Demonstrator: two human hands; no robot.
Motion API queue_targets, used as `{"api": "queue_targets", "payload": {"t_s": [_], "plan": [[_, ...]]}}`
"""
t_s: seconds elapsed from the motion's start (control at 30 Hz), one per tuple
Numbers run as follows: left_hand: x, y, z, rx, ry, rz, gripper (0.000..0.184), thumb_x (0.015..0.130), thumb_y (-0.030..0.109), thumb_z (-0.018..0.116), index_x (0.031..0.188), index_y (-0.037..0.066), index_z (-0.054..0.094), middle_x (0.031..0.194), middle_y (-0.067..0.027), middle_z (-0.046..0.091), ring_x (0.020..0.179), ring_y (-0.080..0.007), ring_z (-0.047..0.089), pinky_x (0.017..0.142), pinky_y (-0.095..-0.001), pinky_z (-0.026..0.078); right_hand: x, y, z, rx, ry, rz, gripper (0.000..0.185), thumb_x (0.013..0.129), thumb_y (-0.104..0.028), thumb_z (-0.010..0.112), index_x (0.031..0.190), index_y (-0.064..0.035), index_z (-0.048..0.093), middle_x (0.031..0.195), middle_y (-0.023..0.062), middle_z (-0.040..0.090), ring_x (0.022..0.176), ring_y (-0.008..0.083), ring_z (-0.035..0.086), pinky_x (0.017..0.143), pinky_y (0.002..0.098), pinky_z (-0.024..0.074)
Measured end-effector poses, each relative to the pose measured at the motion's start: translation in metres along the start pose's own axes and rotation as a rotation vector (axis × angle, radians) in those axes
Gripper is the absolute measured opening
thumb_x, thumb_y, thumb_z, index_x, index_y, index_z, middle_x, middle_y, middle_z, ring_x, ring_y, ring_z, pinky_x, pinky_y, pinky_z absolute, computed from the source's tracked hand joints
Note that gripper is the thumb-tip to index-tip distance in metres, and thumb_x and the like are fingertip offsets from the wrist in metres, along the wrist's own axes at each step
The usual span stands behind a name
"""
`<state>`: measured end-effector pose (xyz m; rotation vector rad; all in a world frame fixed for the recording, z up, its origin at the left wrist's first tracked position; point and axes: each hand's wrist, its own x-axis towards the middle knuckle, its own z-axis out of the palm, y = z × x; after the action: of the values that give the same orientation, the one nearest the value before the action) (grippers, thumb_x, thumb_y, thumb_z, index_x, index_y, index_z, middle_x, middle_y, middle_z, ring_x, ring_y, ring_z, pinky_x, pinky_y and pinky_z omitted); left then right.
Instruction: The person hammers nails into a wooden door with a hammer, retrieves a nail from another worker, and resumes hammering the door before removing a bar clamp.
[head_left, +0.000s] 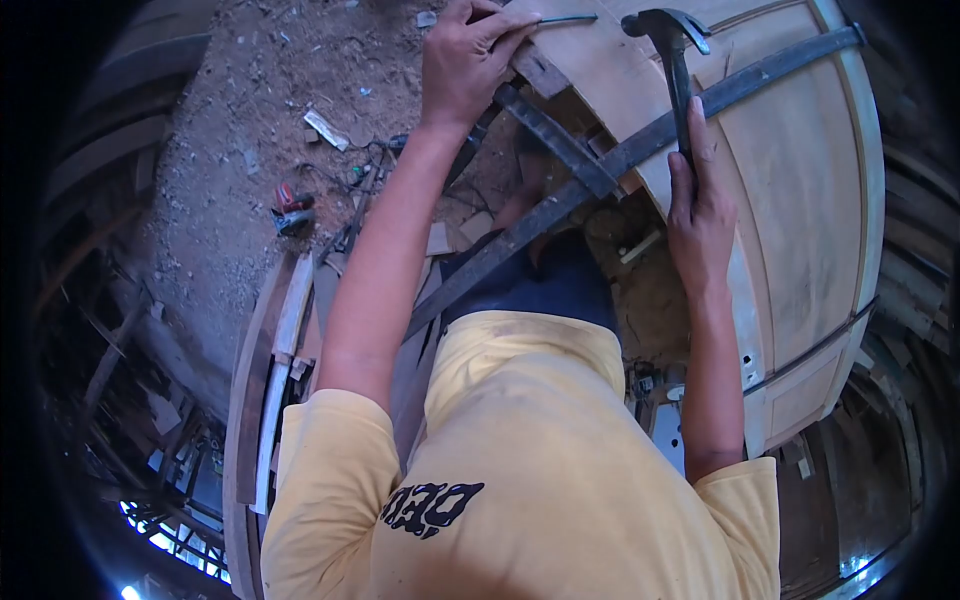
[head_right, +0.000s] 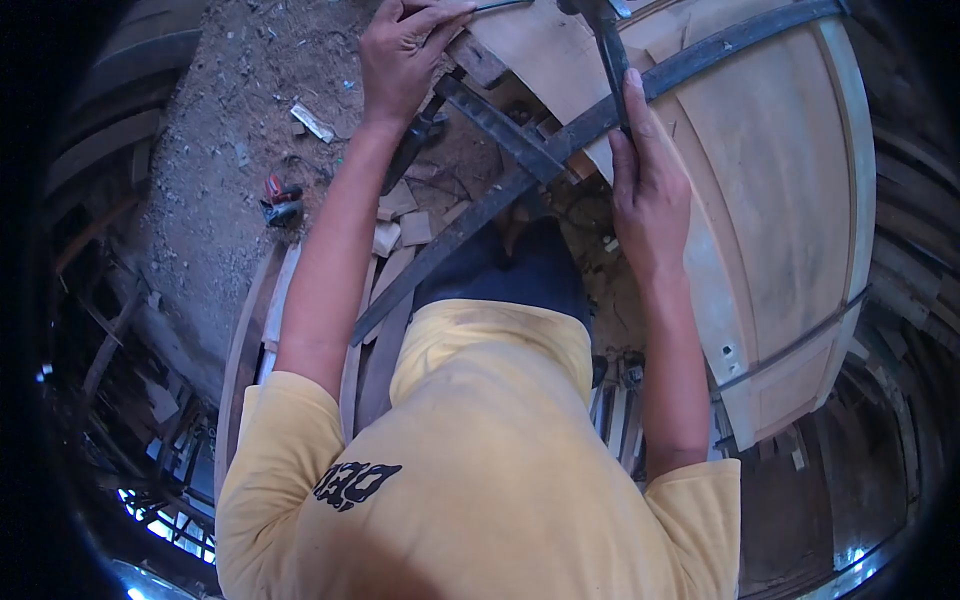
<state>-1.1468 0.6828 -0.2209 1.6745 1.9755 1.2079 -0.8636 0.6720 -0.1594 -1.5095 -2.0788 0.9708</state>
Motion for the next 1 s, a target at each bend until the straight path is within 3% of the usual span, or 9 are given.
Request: {"api": "queue_targets", "payload": {"t_s": [0.13, 0.33, 0.43, 0.5, 0.6, 0.7, 0.83, 0.93, 1.0], "plan": [[0.001, 0.002, -0.001, -0.014, -0.026, -0.037, 0.011, 0.084, 0.010, 0.081, 0.093, 0.004, 0.079, 0.087, -0.0116, 0.064, 0.082, -0.0296, 0.066, 0.073, -0.0403, 0.052, 0.003, -0.006, 0.002, 0.002, -0.023, 0.011, 0.056, 0.105, -0.012, 0.060, 0.157, -0.0269, 0.048, 0.133, 0.0172, 0.069, 0.108, 0.0318, 0.072, 0.093, 0.0408, 0.0544], [0.002, 0.001, -0.001, -0.018, -0.035, -0.021, 0.011, 0.084, 0.010, 0.080, 0.092, 0.003, 0.079, 0.088, -0.0119, 0.064, 0.082, -0.0299, 0.065, 0.073, -0.0409, 0.052, 0.011, -0.003, 0.012, -0.055, 0.129, -0.237, 0.060, 0.103, -0.013, 0.062, 0.158, -0.0318, 0.046, 0.109, 0.0235, 0.072, 0.087, 0.0380, 0.071, 0.080, 0.0432, 0.0563], [0.002, 0.002, -0.002, 0.006, -0.034, -0.006, 0.011, 0.084, 0.010, 0.080, 0.092, 0.003, 0.078, 0.088, -0.0124, 0.065, 0.082, -0.0304, 0.066, 0.073, -0.0411, 0.052, 0.020, -0.017, 0.005, -0.157, -0.095, 0.039, 0.061, 0.104, -0.016, 0.062, 0.159, -0.0352, 0.043, 0.093, 0.0246, 0.069, 0.079, 0.0418, 0.066, 0.076, 0.0449, 0.0545], [0.003, 0.002, -0.003, 0.013, -0.044, -0.019, 0.011, 0.084, 0.010, 0.080, 0.093, 0.003, 0.079, 0.088, -0.0118, 0.064, 0.082, -0.0293, 0.065, 0.073, -0.0403, 0.052, 0.019, -0.010, -0.001, -0.134, -0.048, -0.008, 0.061, 0.104, -0.015, 0.061, 0.159, -0.0354, 0.043, 0.093, 0.0249, 0.069, 0.079, 0.0402, 0.067, 0.077, 0.0439, 0.0552], [-0.003, 0.000, 0.004, -0.055, 0.013, -0.126, 0.012, 0.085, 0.009, 0.080, 0.095, 0.003, 0.079, 0.087, -0.0105, 0.064, 0.081, -0.0266, 0.065, 0.072, -0.0385, 0.051, 0.011, -0.009, -0.010, -0.100, -0.014, 0.011, 0.059, 0.105, -0.013, 0.059, 0.159, -0.0310, 0.044, 0.115, 0.0243, 0.071, 0.094, 0.0322, 0.074, 0.087, 0.0388, 0.0558], [-0.006, -0.002, 0.005, -0.127, 0.078, -0.183, 0.014, 0.085, 0.008, 0.079, 0.098, 0.003, 0.080, 0.087, -0.0089, 0.063, 0.079, -0.0235, 0.064, 0.071, -0.0368, 0.051, 0.002, -0.010, -0.016, -0.016, 0.073, -0.020, 0.056, 0.107, -0.010, 0.056, 0.160, -0.0202, 0.043, 0.149, 0.0146, 0.060, 0.118, 0.0254, 0.069, 0.101, 0.0349, 0.0501], [-0.007, 0.003, 0.005, -0.084, 0.024, -0.131, 0.014, 0.086, 0.008, 0.078, 0.099, 0.004, 0.081, 0.088, -0.0091, 0.064, 0.080, -0.0237, 0.064, 0.072, -0.0368, 0.051, -0.010, -0.005, -0.019, -0.039, 0.104, -0.004, 0.057, 0.107, -0.010, 0.056, 0.161, -0.0220, 0.043, 0.144, 0.0162, 0.063, 0.117, 0.0240, 0.069, 0.099, 0.0340, 0.0503], [-0.006, 0.009, 0.008, -0.017, -0.032, -0.059, 0.014, 0.086, 0.010, 0.079, 0.099, 0.005, 0.081, 0.089, -0.0099, 0.064, 0.083, -0.0261, 0.065, 0.074, -0.0382, 0.051, -0.017, -0.008, -0.025, 0.044, -0.009, 0.273, 0.058, 0.107, -0.010, 0.056, 0.161, -0.0240, 0.042, 0.138, 0.0173, 0.067, 0.110, 0.0217, 0.070, 0.096, 0.0329, 0.0507], [-0.006, 0.015, 0.009, 0.013, -0.060, -0.015, 0.014, 0.086, 0.011, 0.079, 0.098, 0.005, 0.081, 0.090, -0.0103, 0.064, 0.085, -0.0270, 0.065, 0.076, -0.0389, 0.051, -0.021, -0.004, -0.025, 0.046, -0.001, 0.274, 0.059, 0.107, -0.011, 0.057, 0.161, -0.0255, 0.041, 0.132, 0.0179, 0.070, 0.103, 0.0201, 0.068, 0.093, 0.0321, 0.0510]]}}
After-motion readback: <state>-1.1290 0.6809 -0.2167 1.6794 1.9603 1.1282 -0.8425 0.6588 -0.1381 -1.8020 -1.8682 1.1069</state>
